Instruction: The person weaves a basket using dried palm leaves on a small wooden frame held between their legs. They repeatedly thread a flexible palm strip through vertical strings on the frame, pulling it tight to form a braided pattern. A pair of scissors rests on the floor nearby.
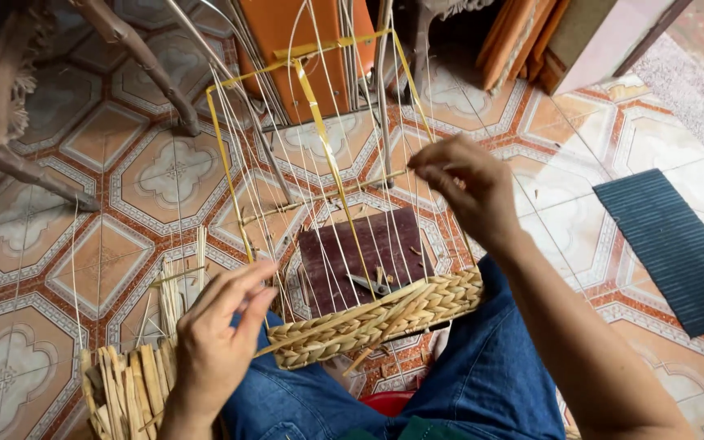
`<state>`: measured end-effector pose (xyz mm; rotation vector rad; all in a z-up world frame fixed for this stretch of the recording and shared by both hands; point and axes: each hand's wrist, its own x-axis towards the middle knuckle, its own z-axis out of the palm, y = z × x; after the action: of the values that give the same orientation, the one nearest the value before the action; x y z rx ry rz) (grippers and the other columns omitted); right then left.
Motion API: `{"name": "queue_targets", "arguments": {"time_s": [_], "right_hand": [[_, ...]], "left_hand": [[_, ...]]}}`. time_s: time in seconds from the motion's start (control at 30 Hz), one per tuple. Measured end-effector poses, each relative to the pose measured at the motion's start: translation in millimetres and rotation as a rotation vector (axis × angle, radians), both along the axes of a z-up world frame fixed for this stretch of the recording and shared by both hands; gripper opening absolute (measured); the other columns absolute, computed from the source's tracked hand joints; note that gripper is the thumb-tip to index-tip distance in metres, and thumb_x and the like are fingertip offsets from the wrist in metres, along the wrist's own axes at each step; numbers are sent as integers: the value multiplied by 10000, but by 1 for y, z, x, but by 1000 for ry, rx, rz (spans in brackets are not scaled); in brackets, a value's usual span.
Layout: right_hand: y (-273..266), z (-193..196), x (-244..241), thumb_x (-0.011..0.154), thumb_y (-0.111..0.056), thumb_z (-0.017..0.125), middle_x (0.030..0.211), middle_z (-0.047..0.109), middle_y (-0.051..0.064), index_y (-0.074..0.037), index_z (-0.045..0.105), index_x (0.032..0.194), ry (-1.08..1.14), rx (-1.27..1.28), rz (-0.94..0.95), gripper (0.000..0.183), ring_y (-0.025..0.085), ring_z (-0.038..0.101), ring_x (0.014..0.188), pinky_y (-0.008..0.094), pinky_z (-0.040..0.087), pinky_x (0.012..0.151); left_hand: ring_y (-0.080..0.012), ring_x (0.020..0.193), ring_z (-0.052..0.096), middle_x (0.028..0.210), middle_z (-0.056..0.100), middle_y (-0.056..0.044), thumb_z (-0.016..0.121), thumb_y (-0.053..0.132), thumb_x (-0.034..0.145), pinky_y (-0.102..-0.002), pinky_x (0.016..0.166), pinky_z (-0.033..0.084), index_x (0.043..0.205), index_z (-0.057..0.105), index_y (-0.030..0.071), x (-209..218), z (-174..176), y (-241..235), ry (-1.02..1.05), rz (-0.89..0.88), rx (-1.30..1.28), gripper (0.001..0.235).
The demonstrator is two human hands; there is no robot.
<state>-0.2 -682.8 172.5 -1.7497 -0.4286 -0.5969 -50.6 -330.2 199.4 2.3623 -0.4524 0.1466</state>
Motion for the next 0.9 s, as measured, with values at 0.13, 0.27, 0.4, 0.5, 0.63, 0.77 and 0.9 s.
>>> {"name": "queue_targets", "arguments": {"time_s": [0.13, 0.27, 0.4, 0.5, 0.63, 0.77, 0.9], "right_hand": [[24, 4, -13, 983, -83, 702, 1064, 730, 37, -67, 745, 1028, 22, -227, -96, 64, 104, 720, 934, 249, 599, 789], [30, 1, -19, 897, -25, 759, 1013, 705, 58, -22, 711, 989, 20, -307, -163, 104, 164, 714, 932, 292, 588, 815], [35, 32, -34, 848, -39, 776, 1024, 700, 51, -50, 699, 981, 52, -270, -100, 154, 165, 710, 952, 289, 592, 808], [37, 62, -58, 826, 2, 678, 1204, 611, 115, 12, 651, 1155, -27, -121, 36, 330, 199, 608, 1144, 310, 540, 967], [32, 77, -94, 982, -32, 691, 1122, 637, 70, 25, 660, 1187, 53, 186, 4, 215, 112, 630, 998, 233, 526, 894], [28, 89, -106, 986, -38, 716, 997, 666, 86, 48, 705, 1072, 104, 171, 56, 123, 114, 636, 904, 244, 525, 814], [19, 87, -105, 976, -45, 732, 960, 665, 81, 52, 717, 1044, 183, 289, 221, 120, 131, 631, 945, 248, 521, 815]], "left_hand": [[-253, 1119, 708, 1331, 660, -143, 669, 194, 985, -330, 958, 620, 1323, 601, 65, 9, 52, -72, -472, -307, -255, 368], [-186, 1224, 681, 1389, 681, -77, 691, 199, 1034, -293, 1056, 610, 1412, 591, 125, 10, 61, -123, -602, -452, -453, 397], [-153, 1084, 715, 1179, 725, -34, 743, 119, 1014, -259, 962, 637, 1314, 638, 175, 6, 64, -139, -567, -438, -537, 323], [-76, 914, 754, 1070, 762, 7, 763, 68, 1016, -195, 807, 642, 1307, 672, 103, 7, 59, -143, -405, -456, -655, 307], [-113, 974, 751, 1097, 733, -12, 770, 76, 1005, -230, 822, 630, 1161, 581, 75, 0, 63, -140, -310, -478, -747, 245], [-105, 914, 738, 987, 709, -5, 807, 79, 975, -232, 801, 638, 1107, 596, 92, -4, 68, -135, -366, -499, -666, 249], [-113, 903, 731, 971, 699, -8, 828, 88, 950, -235, 781, 623, 1094, 593, 89, -7, 72, -129, -350, -510, -629, 275]]}}
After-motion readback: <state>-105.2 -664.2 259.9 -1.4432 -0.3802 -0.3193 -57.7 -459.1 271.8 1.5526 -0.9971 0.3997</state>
